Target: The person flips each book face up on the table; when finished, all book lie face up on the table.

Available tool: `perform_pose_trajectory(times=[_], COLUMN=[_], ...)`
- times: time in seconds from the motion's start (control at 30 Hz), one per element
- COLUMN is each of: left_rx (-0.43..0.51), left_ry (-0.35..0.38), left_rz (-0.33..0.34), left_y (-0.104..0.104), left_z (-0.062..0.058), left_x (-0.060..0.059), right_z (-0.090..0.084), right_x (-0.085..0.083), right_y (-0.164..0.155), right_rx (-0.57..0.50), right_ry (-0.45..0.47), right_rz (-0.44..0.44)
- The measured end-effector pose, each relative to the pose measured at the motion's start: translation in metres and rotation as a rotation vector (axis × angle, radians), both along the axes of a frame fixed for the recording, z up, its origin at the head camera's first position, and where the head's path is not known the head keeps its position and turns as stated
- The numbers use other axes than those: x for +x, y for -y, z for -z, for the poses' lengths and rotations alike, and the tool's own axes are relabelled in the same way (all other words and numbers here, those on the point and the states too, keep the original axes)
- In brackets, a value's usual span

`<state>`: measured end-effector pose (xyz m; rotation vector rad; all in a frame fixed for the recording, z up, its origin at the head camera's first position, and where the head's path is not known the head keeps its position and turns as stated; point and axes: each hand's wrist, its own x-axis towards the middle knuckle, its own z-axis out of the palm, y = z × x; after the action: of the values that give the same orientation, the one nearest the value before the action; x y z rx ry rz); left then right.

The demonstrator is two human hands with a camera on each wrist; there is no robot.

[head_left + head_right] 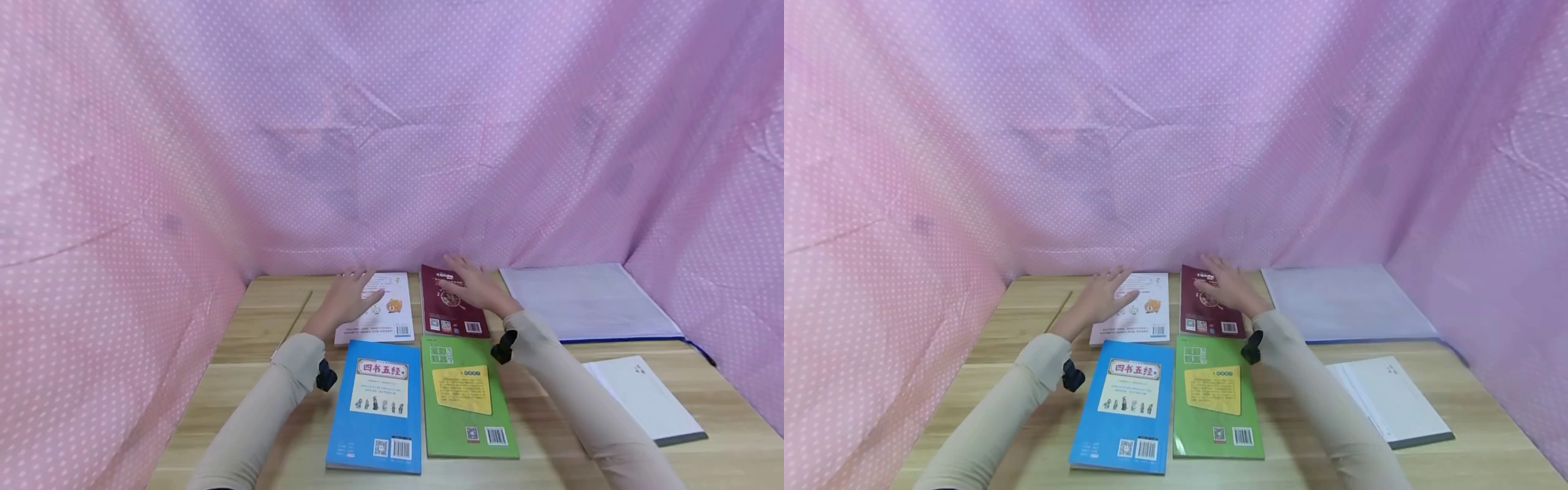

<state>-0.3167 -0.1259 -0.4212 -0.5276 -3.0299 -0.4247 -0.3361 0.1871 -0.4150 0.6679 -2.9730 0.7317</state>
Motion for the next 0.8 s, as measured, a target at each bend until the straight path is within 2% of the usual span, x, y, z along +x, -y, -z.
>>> perform_pose_trajectory(times=[0.17, 0.4, 0.57, 0.8], left_rx=[0.122, 0.382, 0.550, 0.751], left_ry=[0.059, 0.199, 0.292, 0.431], left_rz=[0.032, 0.114, 0.149, 0.123], left_y=[-0.009, -0.028, -0.044, -0.062], left_z=[-0.005, -0.009, -0.009, -0.005], left_x=[-0.001, -0.002, -0.004, -0.008], right_z=[-0.008, -0.021, -0.026, -0.021], right_x=[-0.004, -0.012, -0.015, -0.020], right_y=[-0.007, -0.021, -0.032, -0.045], right_rx=[-0.030, -0.135, -0.183, -0.258], right_ry=[0.032, 0.085, 0.141, 0.224], right_rz=[0.004, -0.047, -0.028, -0.011])
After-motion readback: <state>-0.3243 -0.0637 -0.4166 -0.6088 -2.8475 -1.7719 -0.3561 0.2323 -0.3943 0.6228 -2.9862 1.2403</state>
